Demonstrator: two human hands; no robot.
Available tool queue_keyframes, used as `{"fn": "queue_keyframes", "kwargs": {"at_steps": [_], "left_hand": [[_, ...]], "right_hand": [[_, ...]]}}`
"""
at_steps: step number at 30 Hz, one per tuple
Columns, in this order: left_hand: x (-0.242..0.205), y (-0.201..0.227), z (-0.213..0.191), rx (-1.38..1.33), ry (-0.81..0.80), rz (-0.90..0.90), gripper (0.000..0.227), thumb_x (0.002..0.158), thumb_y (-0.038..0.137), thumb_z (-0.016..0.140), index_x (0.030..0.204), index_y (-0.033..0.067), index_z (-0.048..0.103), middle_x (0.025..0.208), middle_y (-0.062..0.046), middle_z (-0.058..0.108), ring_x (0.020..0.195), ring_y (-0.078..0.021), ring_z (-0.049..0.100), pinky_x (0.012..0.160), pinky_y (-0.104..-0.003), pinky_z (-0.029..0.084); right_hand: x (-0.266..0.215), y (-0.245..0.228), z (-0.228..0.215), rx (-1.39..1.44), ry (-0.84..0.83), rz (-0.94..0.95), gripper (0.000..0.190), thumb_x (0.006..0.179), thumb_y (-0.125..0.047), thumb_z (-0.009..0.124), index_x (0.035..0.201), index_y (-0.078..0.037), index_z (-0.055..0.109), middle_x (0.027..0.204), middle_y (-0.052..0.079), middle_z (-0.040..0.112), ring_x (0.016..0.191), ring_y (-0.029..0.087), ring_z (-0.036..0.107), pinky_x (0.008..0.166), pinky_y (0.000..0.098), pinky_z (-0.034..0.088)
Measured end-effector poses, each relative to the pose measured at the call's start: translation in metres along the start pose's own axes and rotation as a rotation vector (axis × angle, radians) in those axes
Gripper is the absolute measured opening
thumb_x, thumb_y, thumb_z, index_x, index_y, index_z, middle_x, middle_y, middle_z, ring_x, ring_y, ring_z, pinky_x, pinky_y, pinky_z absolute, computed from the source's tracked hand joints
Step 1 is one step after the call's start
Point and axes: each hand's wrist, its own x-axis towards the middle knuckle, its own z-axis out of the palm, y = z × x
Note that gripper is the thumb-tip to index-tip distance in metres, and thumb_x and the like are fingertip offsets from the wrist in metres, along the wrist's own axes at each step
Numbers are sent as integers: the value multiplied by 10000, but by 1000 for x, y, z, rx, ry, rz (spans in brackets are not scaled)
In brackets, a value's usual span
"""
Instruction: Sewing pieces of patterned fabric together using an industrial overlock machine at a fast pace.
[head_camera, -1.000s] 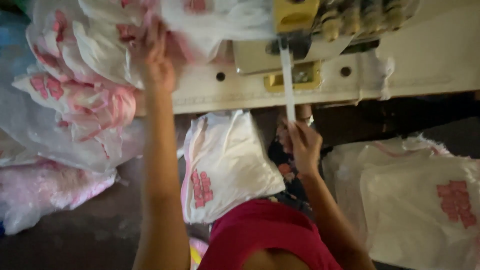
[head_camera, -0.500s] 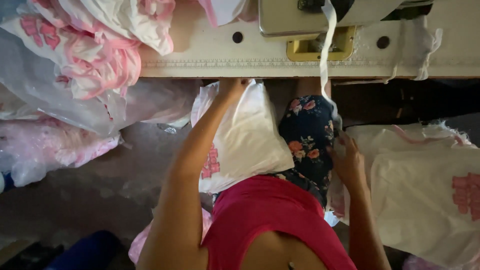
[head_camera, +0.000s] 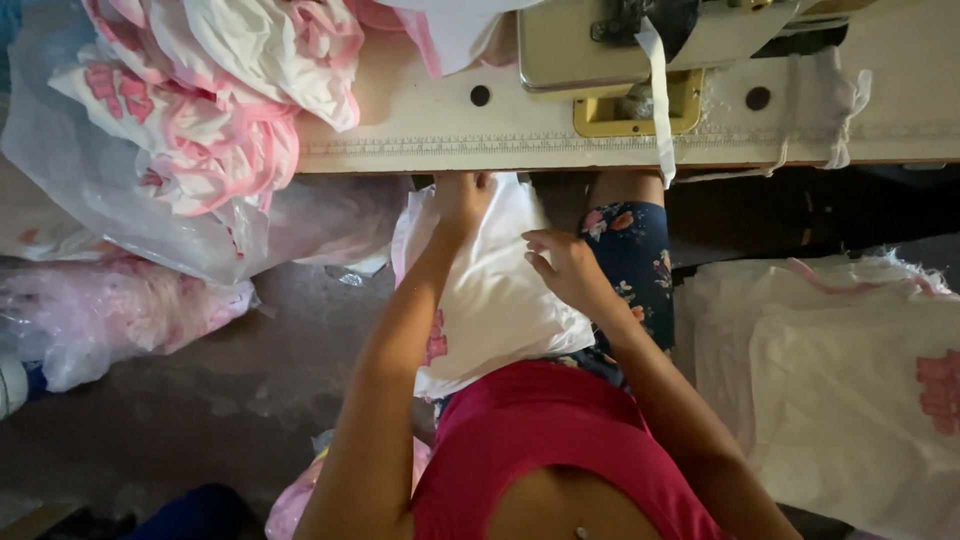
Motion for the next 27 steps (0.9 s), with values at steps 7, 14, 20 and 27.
{"fn": "queue_keyframes", "kwargs": {"at_steps": [7,14,20,27], "left_hand": [[19,19,-122,-668,-166,70,123,1030,251,614,1006,146,674,810,-101,685,789,-348,696,743,-432,534],[163,126,-271,-990,430,299,100,1063,35,559,1154,72,575,1067,-69,600,960,-180,603,861,-286,498],[183,184,-184,-406,212,557,72,842,156,849,873,194,797,924,-10,580,871,-250,516,634,-409,428],[128,184,-138,-442,304,563,155,960,113,681,1089,130,764,1212,-59,711,1168,-350,625,918,-452,510]], "right_hand": [[22,-73,-34,-204,-339,300,1106,765,-608,816,1595,-72,319,1502,307,452,1400,473,456,1140,495,429],[-27,-78,-81,188,-632,332,366,908,-390,731,767,-54,700,693,-27,587,672,50,528,576,338,421],[-22,-11,-123,-302,-160,38,206,914,-226,720,1044,-70,684,917,144,745,763,324,717,608,418,531],[103,9,-178,447,379,134,146,1057,-157,661,992,-75,762,619,40,636,561,112,582,535,230,425]]}}
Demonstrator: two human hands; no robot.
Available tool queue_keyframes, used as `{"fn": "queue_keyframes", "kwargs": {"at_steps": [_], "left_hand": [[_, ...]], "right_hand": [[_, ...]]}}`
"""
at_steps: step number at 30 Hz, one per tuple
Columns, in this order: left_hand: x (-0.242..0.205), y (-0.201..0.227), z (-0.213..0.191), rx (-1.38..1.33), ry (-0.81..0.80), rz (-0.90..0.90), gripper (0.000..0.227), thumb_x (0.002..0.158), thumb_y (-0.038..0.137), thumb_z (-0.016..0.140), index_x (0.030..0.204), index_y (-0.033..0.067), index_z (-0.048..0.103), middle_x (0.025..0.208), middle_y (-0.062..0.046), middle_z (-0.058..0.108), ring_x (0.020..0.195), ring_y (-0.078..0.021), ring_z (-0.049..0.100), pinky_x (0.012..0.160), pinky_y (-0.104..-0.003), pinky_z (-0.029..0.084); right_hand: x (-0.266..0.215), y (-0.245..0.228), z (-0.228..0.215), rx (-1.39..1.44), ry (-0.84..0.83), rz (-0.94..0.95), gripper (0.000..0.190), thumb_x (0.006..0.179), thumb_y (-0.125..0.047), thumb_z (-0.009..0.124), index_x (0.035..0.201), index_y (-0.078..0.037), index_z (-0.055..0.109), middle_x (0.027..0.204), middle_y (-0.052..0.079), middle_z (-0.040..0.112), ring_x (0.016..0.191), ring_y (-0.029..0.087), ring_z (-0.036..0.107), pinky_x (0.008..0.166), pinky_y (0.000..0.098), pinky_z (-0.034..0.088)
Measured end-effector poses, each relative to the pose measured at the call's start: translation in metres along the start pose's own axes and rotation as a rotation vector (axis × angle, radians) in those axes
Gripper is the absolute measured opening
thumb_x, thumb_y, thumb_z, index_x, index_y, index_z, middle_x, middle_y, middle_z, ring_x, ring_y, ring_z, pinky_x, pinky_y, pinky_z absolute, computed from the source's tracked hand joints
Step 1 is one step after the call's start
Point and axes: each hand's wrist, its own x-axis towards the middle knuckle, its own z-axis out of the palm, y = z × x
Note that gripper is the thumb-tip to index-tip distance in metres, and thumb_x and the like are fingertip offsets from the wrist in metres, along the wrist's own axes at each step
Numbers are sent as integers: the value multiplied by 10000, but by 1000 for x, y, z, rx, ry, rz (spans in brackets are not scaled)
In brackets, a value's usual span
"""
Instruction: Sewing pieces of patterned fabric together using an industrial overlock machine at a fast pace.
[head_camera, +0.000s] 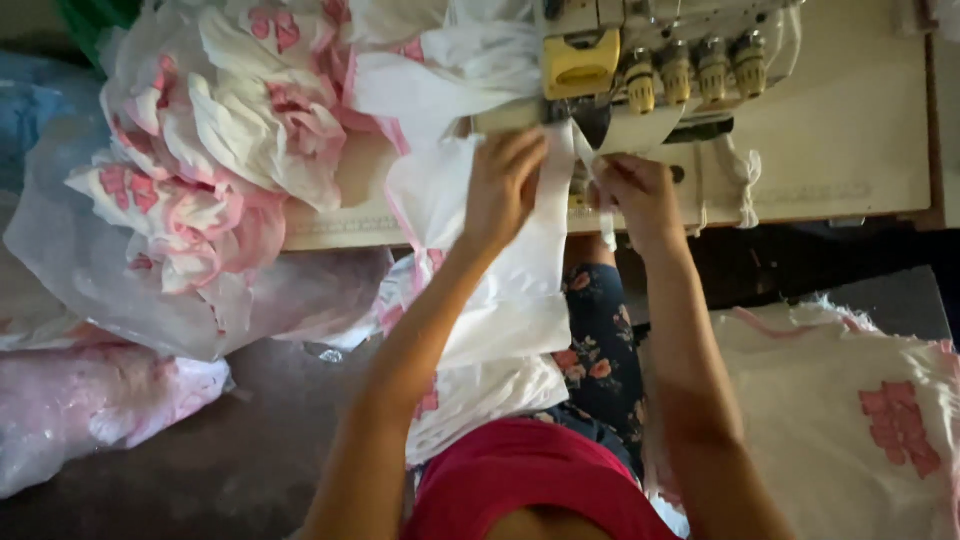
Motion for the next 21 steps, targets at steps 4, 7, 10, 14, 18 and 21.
{"fn": "queue_keyframes", "kwargs": {"at_steps": [4,7,10,14,18,21], "left_hand": [[-15,21,-3,48,31,-4,210,989,140,662,1184,154,739,1326,23,692,1267,-221,594,980,-353,431],[-11,19,1,34,30,-23,270,1036,159,623,1297,154,695,1420,20,644,1328,-224,563,1029,-382,409],[-4,13,6,94,59,8,272,1009,180,658,1277,173,703,1424,31,637,1315,-212,574,1023,-384,419],[-6,0,10,99,26,26,282,1024,218,637,1296,175,702,1390,5,657,1319,-240,575,1014,-402,431],[7,-7,-25,-11,-19,89,223,1005,162,665,1208,101,736,1364,-84,656,1282,-358,578,1023,-459,466],[-15,-8,-106,-12,-85,-84,164,890,39,730,1023,129,764,1058,-36,733,952,-300,663,861,-412,495]], "right_hand": [[-42,-86,13,524,61,82,195,1078,-143,635,1081,44,687,591,96,506,451,179,494,433,280,431],[-101,-94,37,324,65,101,147,1017,-79,620,1027,47,696,606,122,589,449,201,566,418,295,462],[-151,-74,60,26,52,127,118,926,19,598,946,51,710,629,159,715,447,234,676,396,317,509],[-185,-20,71,198,135,220,228,1045,-46,552,1113,145,657,643,209,706,407,207,633,314,256,471],[-210,-20,67,138,127,298,250,1036,-69,547,1114,114,700,648,192,725,463,205,672,397,272,539],[-252,6,52,-173,31,399,364,999,-158,613,681,-96,779,364,21,616,367,186,650,794,305,587]]}}
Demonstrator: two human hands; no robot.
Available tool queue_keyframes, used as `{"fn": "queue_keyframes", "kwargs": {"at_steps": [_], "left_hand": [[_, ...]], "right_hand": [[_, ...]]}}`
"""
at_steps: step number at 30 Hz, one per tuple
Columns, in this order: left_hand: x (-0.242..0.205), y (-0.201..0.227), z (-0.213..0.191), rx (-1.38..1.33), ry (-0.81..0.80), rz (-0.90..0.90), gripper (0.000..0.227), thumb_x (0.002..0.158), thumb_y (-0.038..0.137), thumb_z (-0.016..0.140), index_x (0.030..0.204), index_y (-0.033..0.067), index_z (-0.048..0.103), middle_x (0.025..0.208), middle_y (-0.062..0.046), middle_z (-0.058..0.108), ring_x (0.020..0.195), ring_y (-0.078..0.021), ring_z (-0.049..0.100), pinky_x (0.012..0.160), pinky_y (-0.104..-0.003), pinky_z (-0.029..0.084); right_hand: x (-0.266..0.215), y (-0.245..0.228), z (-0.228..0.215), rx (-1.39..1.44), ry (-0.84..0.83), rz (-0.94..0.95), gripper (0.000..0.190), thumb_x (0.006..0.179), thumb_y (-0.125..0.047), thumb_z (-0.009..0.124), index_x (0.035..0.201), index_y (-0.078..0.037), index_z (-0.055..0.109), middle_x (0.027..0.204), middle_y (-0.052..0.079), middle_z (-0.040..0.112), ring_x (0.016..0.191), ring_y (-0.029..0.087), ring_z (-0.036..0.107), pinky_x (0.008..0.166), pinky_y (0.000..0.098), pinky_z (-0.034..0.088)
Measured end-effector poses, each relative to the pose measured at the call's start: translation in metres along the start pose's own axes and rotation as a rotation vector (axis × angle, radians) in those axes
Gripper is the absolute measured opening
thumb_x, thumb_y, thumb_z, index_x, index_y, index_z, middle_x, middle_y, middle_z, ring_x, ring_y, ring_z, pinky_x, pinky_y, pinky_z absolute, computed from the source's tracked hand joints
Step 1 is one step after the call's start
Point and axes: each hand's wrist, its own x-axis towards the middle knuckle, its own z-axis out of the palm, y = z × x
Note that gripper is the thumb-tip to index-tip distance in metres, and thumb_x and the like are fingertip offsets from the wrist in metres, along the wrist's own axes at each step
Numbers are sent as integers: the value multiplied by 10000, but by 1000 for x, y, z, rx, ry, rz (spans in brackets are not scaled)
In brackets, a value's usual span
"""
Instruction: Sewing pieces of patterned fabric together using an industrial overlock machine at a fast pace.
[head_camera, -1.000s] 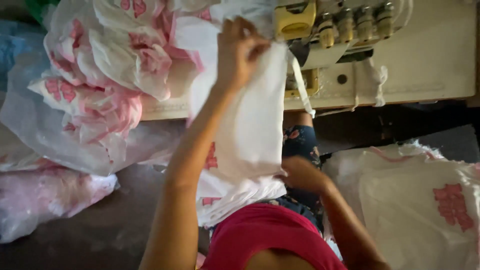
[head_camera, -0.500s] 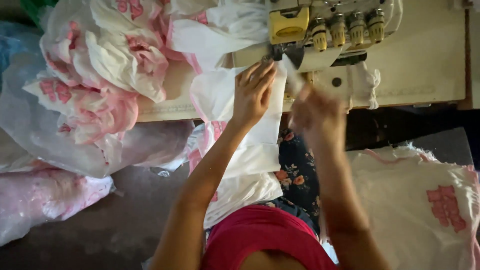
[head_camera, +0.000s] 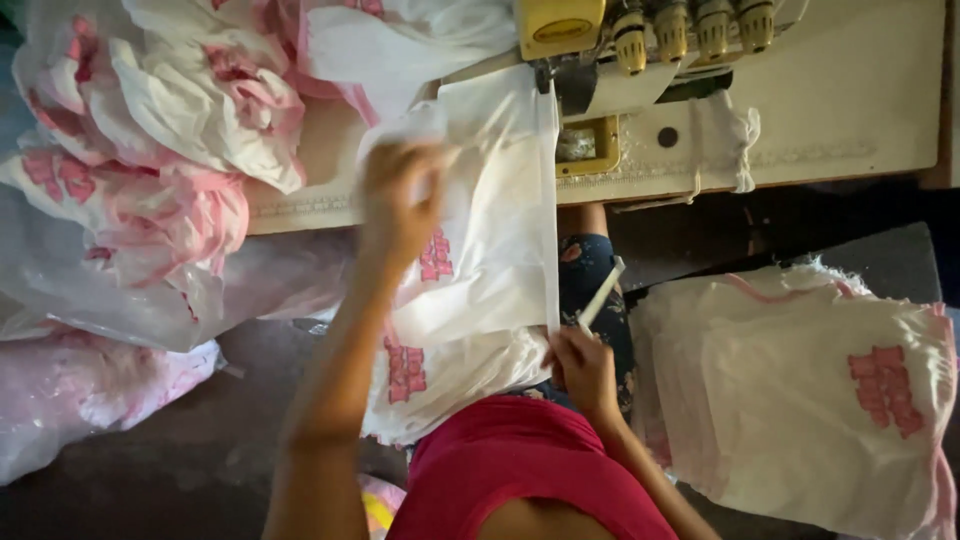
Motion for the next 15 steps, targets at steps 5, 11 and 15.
{"fn": "queue_keyframes", "kwargs": {"at_steps": [5,11,15], "left_hand": [[-95,-44,-36,179,-738,-942,551,882,639,689,932,90,705,932,-179,727,964,-463,696,809,-541,522],[-277,-143,25,-206,-271,-1010,384,907,266,729,1190,7,700,1129,-241,709,1125,-411,662,955,-475,505],[-233,-58,-40,-272,-21,-1092,249,965,413,727,891,177,698,715,20,539,715,-112,499,663,-255,409]], "right_hand": [[44,33,7,-39,-92,50,223,983,-84,578,1169,30,620,525,113,658,515,262,668,814,452,306],[105,68,24,233,-220,32,249,908,-46,594,677,-8,680,382,103,566,237,160,471,224,276,350],[22,44,-13,436,-258,111,206,948,-88,607,800,24,696,373,165,560,216,201,454,264,296,371]]}}
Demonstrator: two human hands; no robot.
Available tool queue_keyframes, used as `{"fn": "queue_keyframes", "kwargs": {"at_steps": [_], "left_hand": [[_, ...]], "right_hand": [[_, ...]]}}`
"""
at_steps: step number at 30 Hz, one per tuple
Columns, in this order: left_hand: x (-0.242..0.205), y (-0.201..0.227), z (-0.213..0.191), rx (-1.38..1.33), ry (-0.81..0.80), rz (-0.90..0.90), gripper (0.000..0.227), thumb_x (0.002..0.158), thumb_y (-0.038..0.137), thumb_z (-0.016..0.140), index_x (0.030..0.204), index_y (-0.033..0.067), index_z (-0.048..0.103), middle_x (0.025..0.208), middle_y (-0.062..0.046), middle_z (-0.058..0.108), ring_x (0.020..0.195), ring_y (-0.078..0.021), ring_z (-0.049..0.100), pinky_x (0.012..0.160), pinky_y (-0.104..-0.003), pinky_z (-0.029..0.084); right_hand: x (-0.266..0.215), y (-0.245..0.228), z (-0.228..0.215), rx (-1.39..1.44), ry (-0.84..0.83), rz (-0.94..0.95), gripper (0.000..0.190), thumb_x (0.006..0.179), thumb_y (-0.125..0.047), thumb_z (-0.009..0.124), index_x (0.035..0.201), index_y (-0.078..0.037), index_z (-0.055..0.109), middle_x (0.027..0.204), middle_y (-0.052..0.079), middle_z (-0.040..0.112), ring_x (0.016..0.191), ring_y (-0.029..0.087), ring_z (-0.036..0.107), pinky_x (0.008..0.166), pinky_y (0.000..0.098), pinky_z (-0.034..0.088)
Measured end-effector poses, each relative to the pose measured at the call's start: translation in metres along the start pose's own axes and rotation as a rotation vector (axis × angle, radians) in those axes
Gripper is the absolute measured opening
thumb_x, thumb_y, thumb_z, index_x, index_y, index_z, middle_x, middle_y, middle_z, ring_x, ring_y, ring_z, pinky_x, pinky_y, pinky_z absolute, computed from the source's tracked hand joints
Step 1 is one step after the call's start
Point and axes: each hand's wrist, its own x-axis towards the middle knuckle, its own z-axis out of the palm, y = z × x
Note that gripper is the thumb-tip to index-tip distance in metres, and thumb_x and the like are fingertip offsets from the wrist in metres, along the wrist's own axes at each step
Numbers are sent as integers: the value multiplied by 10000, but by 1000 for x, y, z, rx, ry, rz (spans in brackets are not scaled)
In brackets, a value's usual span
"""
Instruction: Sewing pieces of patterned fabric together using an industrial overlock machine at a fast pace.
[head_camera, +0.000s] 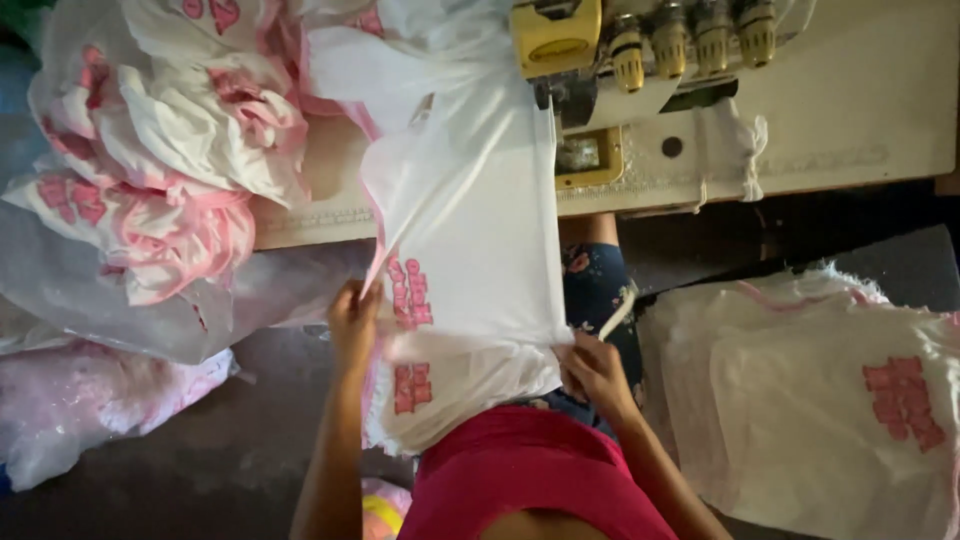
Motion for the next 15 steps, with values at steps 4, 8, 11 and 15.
{"fn": "queue_keyframes", "kwargs": {"at_steps": [4,8,11,15], "left_hand": [[2,42,-16,-32,61,60,222,958,351,747,848,170,681,672,17,521,681,-104,464,615,-250,376],[30,35,-21,-187,115,46,189,960,301,794,912,141,706,747,26,597,704,-87,509,663,-232,427],[49,68,-18,-227,117,42,214,969,325,793,905,148,691,757,35,602,691,-71,504,660,-226,408],[80,105,-19,-200,137,118,262,977,382,798,884,184,655,763,55,531,712,-53,478,656,-215,376]], "right_hand": [[-18,-48,18,114,100,-77,153,945,-29,580,946,53,709,364,145,509,224,161,369,274,253,317],[-5,-74,28,239,104,-173,171,949,-25,551,1024,63,677,352,150,450,216,150,333,256,236,301],[13,-89,33,275,117,-246,197,965,-9,539,1106,66,654,369,127,443,238,129,344,265,217,285],[38,-107,39,303,119,-355,240,987,13,538,1208,51,621,404,111,481,259,109,379,282,199,286]]}}
